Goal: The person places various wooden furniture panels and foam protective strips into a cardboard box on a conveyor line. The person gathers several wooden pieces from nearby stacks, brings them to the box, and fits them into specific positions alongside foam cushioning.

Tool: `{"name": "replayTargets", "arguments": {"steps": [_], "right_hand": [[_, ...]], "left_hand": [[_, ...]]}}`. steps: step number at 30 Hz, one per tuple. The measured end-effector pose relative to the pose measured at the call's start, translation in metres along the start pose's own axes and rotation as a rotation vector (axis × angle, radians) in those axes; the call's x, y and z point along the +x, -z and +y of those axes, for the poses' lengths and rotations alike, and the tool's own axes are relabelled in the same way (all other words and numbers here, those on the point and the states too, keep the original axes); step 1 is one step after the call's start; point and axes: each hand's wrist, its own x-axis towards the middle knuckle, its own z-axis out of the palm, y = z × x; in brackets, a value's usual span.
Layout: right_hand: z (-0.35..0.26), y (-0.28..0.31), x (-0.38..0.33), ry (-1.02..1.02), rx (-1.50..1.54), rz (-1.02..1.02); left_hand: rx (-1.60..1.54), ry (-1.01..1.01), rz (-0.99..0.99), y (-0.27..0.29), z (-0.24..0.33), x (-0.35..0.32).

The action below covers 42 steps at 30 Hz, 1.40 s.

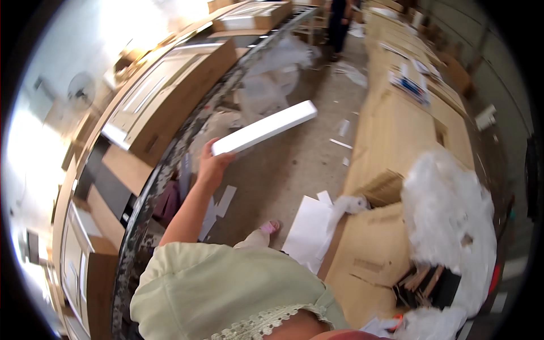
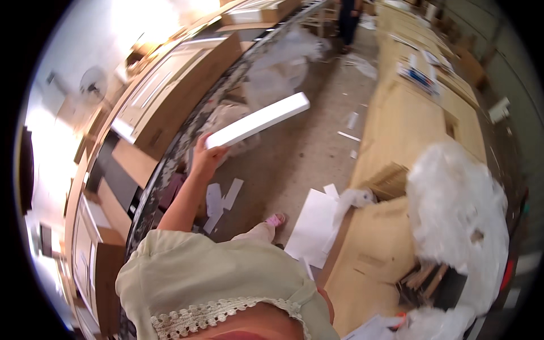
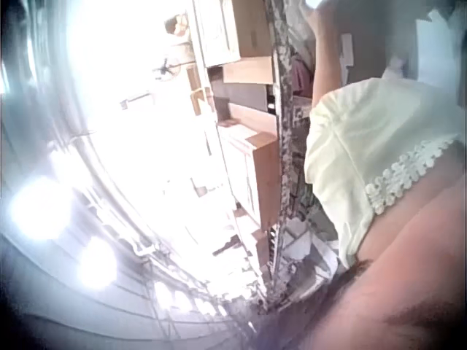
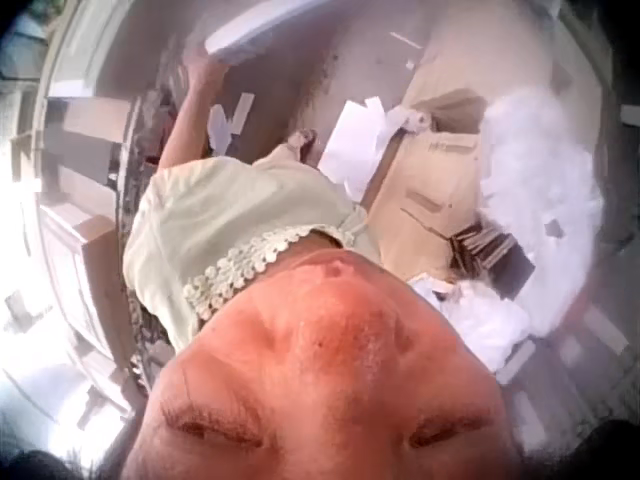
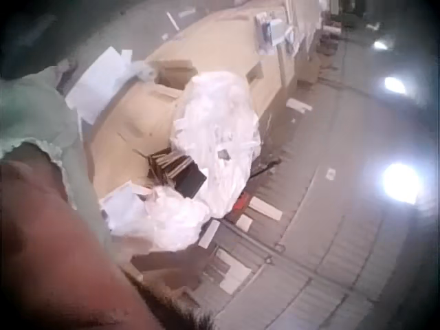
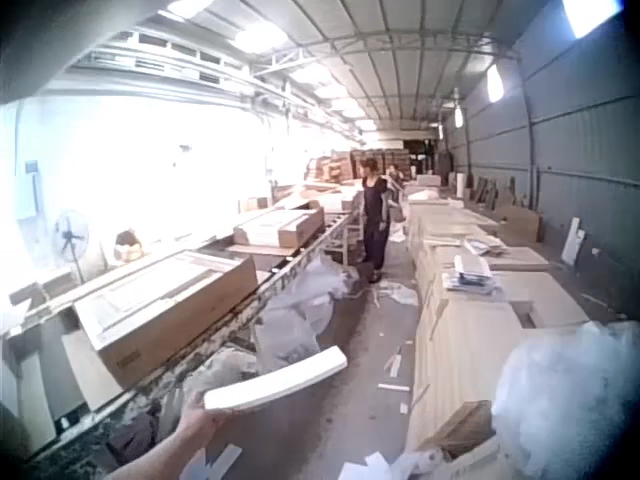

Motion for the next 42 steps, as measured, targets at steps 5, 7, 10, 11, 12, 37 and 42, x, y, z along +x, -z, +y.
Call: {"name": "replayTargets", "arguments": {"steps": [5,7,10,11,12,37,42], "right_hand": [[-0.044,-0.105,0.094,-0.048,-0.185,-0.071],[-0.052,-0.148,0.121,-0.098,-0.246,-0.083],[-0.086,-0.212,0.177,-0.074,-0.346,-0.086],[-0.096,-0.234,0.193,-0.042,-0.390,-0.109],[-0.106,-0.250,0.206,0.003,-0.451,-0.130],[-0.530,-0.726,0.451,0.738,-0.804,-0.464],[-0.547,-0.875,0.395,0.896,-0.772,-1.014]], "left_hand": [[0.121,-0.142,0.092,0.047,0.038,0.074],[0.280,-0.231,0.117,0.079,0.058,0.106],[0.249,-0.381,0.152,0.116,0.112,0.176],[0.259,-0.416,0.242,0.129,0.130,0.196],[0.269,-0.449,0.329,0.144,0.142,0.217],[1.609,-0.020,0.580,0.299,0.103,0.529],[1.324,0.153,0.548,0.311,0.101,0.527]]}}
